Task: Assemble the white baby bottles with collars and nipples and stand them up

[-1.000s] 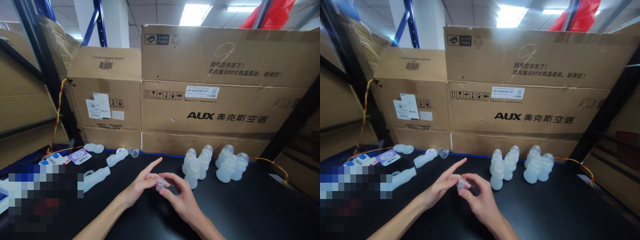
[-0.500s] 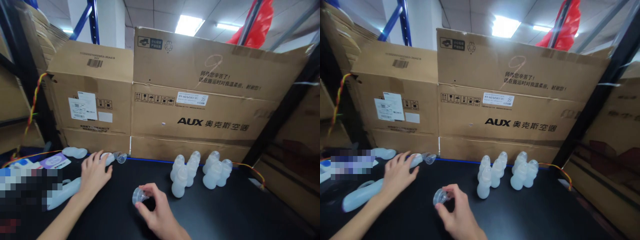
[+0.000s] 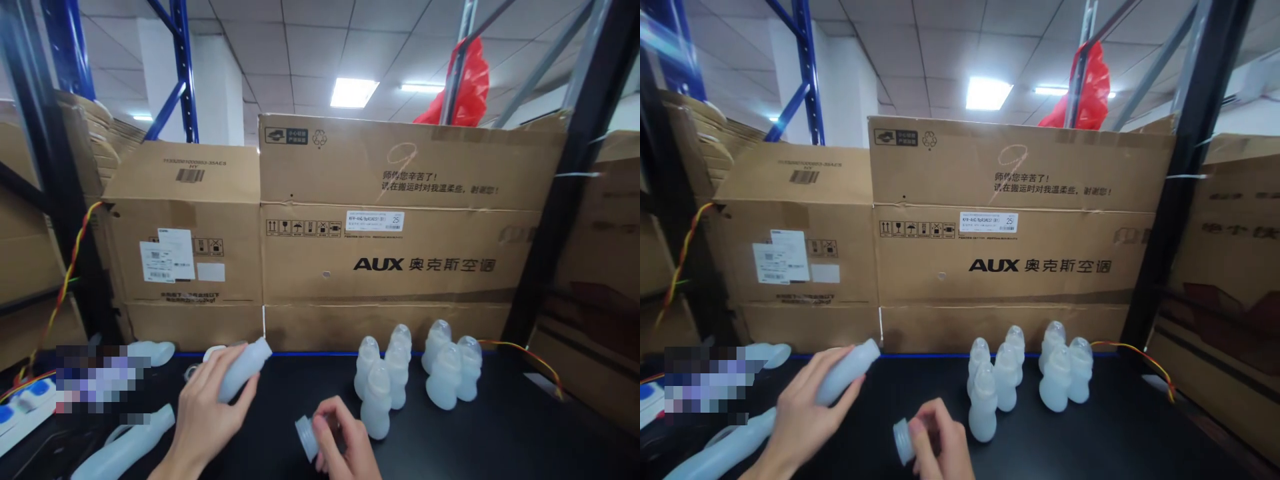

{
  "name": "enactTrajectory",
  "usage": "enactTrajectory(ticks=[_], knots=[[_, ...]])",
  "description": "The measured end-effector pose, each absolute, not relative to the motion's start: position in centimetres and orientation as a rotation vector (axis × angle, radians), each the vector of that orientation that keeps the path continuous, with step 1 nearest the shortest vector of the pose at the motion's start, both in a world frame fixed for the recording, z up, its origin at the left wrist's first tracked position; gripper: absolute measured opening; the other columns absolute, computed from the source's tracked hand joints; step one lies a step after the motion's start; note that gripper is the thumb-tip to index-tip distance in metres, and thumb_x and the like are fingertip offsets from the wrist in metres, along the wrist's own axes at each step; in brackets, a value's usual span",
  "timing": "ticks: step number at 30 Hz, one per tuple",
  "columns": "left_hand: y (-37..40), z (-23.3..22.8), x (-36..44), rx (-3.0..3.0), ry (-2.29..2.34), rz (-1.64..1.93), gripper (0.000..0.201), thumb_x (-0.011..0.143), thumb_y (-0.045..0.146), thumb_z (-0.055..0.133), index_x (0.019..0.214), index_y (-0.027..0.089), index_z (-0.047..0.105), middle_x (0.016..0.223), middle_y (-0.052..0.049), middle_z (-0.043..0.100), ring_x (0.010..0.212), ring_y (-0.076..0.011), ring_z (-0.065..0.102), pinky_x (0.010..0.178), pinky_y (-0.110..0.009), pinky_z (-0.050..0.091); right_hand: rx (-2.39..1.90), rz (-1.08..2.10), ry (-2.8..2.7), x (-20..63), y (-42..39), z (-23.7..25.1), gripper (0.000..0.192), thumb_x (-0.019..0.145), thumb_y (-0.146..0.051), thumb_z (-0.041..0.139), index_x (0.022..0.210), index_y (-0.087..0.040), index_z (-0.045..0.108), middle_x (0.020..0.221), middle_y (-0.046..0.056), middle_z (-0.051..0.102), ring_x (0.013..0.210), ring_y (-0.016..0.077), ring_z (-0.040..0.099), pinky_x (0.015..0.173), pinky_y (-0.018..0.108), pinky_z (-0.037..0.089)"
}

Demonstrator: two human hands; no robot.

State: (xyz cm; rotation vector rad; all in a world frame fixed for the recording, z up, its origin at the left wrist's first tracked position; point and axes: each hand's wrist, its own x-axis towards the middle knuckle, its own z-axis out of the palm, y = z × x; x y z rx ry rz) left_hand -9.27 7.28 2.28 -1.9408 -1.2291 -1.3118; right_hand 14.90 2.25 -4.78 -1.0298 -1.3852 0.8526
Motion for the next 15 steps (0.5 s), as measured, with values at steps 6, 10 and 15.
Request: enactTrajectory(ticks=[6,10,15], knots=[[4.2,2.0,-5.7,-2.338,-0.865,-1.413,0.045,0.086,0.020,0.072,0.130,0.020,0.061,0.109,-0.010,0.073,0.092,-0.0224,0.075,0.079,-0.031,0.061,-0.985,0.738,-1.318,16.3,1.3,-2.5,0.042,0.100,-0.061,0.056,0.097,-0.020,0.065,0.073,0.000,0.059,0.058,0.0126,0.055,0.049,0.021,0.043],[3.4,1.3,-4.8,-2.408,-0.790,-1.307,0.050,0.083,0.016,0.070,0.132,0.020,0.061,0.108,-0.011,0.075,0.091,-0.0243,0.077,0.078,-0.034,0.064,-0.970,0.711,-1.219,15.9,1.1,-3.0,0.043,0.099,-0.061,0.057,0.109,-0.020,0.065,0.077,0.002,0.063,0.060,0.0145,0.057,0.048,0.022,0.045],[4.0,0.0,-4.8,-2.365,-0.739,-1.414,0.041,0.086,0.022,0.064,0.127,0.025,0.064,0.097,-0.007,0.078,0.073,-0.0221,0.078,0.062,-0.032,0.067,-0.963,0.560,-1.178,14.6,1.8,-3.3,0.042,0.094,-0.065,0.062,0.097,-0.024,0.071,0.075,0.003,0.070,0.061,0.0187,0.065,0.055,0.028,0.054]])
